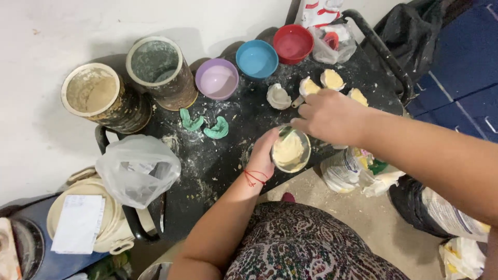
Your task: The person scoops a yellow paste from a small container into a larger bowl using a green spatula. They then add a white powder from a separate container and mix the ingredients together in the bowl.
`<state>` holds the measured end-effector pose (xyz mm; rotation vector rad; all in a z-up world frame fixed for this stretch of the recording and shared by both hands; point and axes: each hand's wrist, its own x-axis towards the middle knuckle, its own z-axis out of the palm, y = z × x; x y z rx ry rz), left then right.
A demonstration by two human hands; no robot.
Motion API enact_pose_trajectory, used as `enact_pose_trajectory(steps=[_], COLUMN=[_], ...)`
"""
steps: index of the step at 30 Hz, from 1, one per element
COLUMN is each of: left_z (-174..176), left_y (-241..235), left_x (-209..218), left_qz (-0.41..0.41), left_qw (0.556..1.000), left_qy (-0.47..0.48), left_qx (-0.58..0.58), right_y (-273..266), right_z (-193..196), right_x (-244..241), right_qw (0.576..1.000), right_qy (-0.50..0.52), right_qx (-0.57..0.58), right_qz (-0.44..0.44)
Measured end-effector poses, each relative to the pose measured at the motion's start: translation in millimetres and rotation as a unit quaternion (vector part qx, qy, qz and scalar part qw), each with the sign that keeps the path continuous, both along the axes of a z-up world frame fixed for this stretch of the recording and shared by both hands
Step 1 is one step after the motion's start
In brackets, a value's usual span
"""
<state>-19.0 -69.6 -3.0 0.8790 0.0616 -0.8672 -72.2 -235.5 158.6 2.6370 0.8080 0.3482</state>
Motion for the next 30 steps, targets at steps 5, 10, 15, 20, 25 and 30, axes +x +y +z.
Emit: enact_pose_trajectory(steps=[5, 10, 15, 20, 25, 30], left_z=[-22, -47, -42, -29, -29, -76], left_y=[-5, -18, -27, -29, -26, -30], left_x=[-1, 18, 14, 9, 11, 21], left_qz=[-0.012, 0.007, 0.121, 0.086, 0.058, 0.109], left_qw=[0.994, 0.996, 0.99, 0.987, 0.984, 0.985], left_qy=[0.056, 0.026, 0.035, 0.078, 0.135, 0.08], left_qx=[-0.092, -0.086, -0.061, -0.115, -0.101, -0.111], right_y=[8, 32, 53, 44, 21, 40], right_z=[32, 43, 13, 1, 1, -12], right_x=[-12, -23, -21, -16, -17, -28], right_qw=[0.983, 0.85, 0.781, 0.891, 0.943, 0.939], right_qy=[0.12, 0.338, 0.372, 0.188, 0.103, 0.16], right_qx=[-0.045, -0.027, 0.09, 0.089, 0.01, 0.012], right_qz=[-0.133, -0.404, -0.494, -0.404, -0.317, -0.304])
